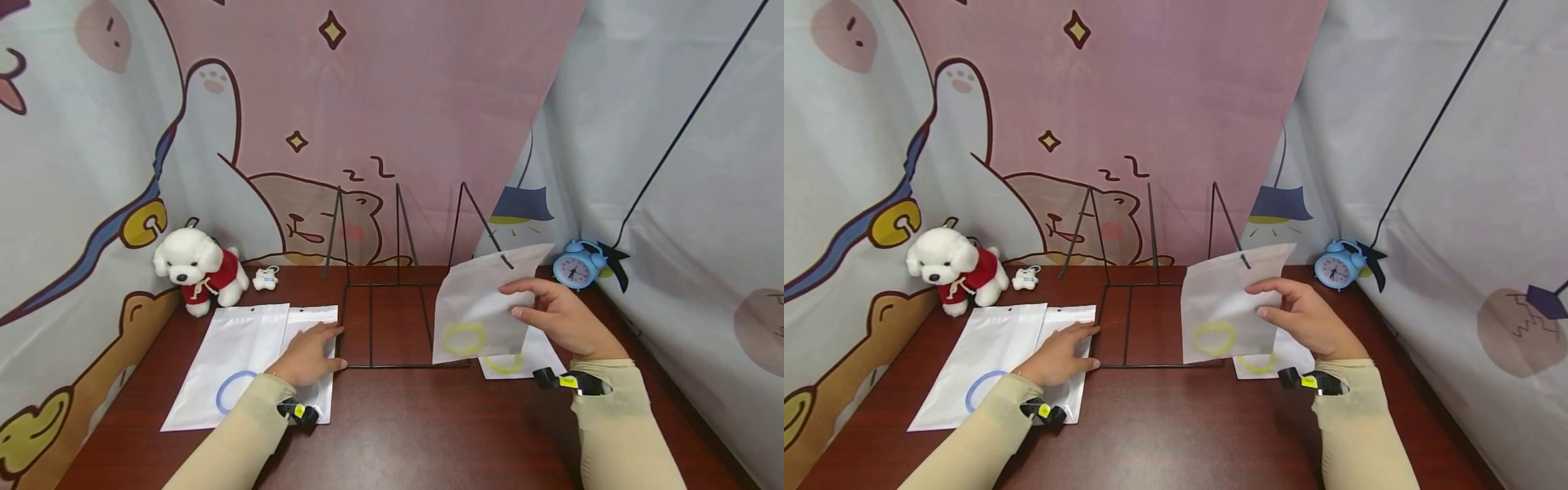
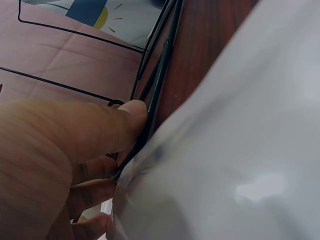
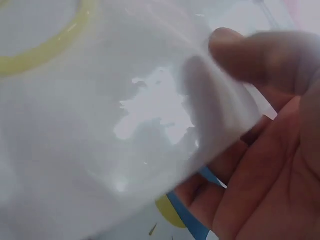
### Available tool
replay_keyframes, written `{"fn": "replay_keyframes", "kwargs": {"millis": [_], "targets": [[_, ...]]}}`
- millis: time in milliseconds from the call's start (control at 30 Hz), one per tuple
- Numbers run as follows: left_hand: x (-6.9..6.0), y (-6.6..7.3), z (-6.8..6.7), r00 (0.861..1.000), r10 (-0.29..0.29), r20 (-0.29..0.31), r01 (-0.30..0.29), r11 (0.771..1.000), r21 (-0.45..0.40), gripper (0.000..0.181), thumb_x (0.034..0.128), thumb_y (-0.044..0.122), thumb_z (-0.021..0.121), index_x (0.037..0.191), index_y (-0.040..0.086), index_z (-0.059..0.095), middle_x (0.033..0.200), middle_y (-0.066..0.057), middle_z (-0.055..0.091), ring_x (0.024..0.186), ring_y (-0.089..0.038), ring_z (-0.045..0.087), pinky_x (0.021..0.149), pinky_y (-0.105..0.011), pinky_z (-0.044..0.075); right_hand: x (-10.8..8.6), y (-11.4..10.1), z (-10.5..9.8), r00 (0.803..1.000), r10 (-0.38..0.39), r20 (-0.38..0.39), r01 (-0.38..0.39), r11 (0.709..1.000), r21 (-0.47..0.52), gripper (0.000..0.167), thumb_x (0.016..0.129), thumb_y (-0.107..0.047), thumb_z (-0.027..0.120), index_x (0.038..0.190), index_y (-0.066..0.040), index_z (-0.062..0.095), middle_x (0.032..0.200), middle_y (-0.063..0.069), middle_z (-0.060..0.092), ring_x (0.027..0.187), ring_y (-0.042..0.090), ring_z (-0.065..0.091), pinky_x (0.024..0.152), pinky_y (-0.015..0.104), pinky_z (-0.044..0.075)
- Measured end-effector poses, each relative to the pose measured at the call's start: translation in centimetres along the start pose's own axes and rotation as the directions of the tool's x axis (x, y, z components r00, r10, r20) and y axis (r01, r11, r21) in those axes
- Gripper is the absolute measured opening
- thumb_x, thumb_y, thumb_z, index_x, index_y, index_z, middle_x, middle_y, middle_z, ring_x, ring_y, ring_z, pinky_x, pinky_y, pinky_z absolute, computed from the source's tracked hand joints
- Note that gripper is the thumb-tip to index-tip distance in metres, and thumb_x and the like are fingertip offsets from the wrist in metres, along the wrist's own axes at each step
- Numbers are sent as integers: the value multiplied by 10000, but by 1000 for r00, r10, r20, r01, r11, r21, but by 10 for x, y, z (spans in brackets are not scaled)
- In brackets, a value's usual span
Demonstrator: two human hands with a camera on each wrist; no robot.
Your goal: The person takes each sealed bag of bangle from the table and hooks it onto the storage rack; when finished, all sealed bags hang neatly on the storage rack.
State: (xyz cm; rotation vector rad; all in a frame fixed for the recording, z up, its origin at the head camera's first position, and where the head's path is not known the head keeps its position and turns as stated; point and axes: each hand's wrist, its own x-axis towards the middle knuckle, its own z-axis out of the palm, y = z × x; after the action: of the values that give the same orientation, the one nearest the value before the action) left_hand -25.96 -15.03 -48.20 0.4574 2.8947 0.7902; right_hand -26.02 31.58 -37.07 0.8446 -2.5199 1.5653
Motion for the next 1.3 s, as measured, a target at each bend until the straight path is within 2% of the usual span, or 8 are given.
{"fn": "replay_keyframes", "kwargs": {"millis": [233, 433, 533, 667, 800, 900, 1033, 1300], "targets": [[0, -1, 1, 1000, 4, -2, -4, 1000, 0, 691, 923, 284, 808, 1515, 33, 554, 1620, -166, 478, 1555, -441, 332, 1238, -735, 177, -1, -3, 2, 994, 65, -86, -75, 990, -118, 285, 1019, -63, 684, 1302, -66, 713, 1316, -52, 650, 1091, 107, 562, 796, 200, 549], [0, -1, 1, 1000, 4, -3, -4, 1000, -3, 688, 924, 284, 807, 1513, 31, 556, 1617, -167, 482, 1553, -442, 337, 1237, -737, 177, 1, -6, 8, 987, 113, -118, -115, 993, -9, 330, 1035, -96, 674, 1361, -49, 674, 1335, -10, 623, 1027, 130, 641, 790, 248, 612], [0, -1, 1, 1000, 1, -3, -1, 1000, -5, 689, 925, 285, 806, 1514, 30, 555, 1617, -168, 482, 1553, -440, 338, 1239, -734, 177, 2, -7, 12, 983, 107, -151, -107, 994, 8, 351, 1039, -94, 667, 1387, -52, 663, 1344, 26, 618, 1001, 148, 670, 794, 265, 631], [0, -1, 1, 1000, 3, -4, -3, 1000, -4, 688, 923, 285, 808, 1510, 29, 559, 1613, -170, 485, 1549, -444, 342, 1234, -738, 182, 4, -6, 16, 971, 98, -218, -111, 992, -51, 366, 1043, -113, 665, 1408, -81, 661, 1316, 14, 603, 932, 163, 635, 744, 245, 618], [-1, -1, 1, 1000, 9, -5, -9, 1000, -2, 688, 923, 283, 809, 1509, 27, 558, 1613, -173, 484, 1548, -449, 340, 1231, -744, 180, 8, -4, 21, 954, 69, -291, -98, 991, -87, 364, 1034, -108, 679, 1397, -90, 672, 1302, -50, 619, 789, 154, 539, 640, 219, 548], [-1, -1, 1, 1000, 8, -3, -8, 1000, -3, 689, 925, 284, 806, 1513, 28, 554, 1616, -172, 481, 1551, -446, 336, 1235, -739, 176, 11, -1, 26, 946, 23, -324, -57, 994, -93, 366, 1016, -57, 689, 1382, -53, 671, 1314, -121, 634, 734, 110, 521, 602, 206, 518], [-1, -1, 1, 1000, 5, 0, -5, 1000, -4, 689, 929, 287, 803, 1516, 29, 551, 1618, -172, 479, 1555, -442, 332, 1240, -733, 174, 14, 4, 31, 948, -10, -320, -7, 999, -53, 397, 1004, -7, 683, 1398, -5, 641, 1364, -163, 601, 846, 26, 599, 662, 167, 558], [0, -1, 0, 1000, 9, 1, -9, 1000, -1, 696, 929, 293, 802, 1520, 31, 547, 1620, -174, 475, 1558, -441, 327, 1242, -730, 173, 16, 17, 32, 966, -8, -260, 15, 1000, 23, 390, 1007, 11, 670, 1395, 3, 641, 1384, -150, 615, 930, 18, 660, 737, 203, 612]]}}
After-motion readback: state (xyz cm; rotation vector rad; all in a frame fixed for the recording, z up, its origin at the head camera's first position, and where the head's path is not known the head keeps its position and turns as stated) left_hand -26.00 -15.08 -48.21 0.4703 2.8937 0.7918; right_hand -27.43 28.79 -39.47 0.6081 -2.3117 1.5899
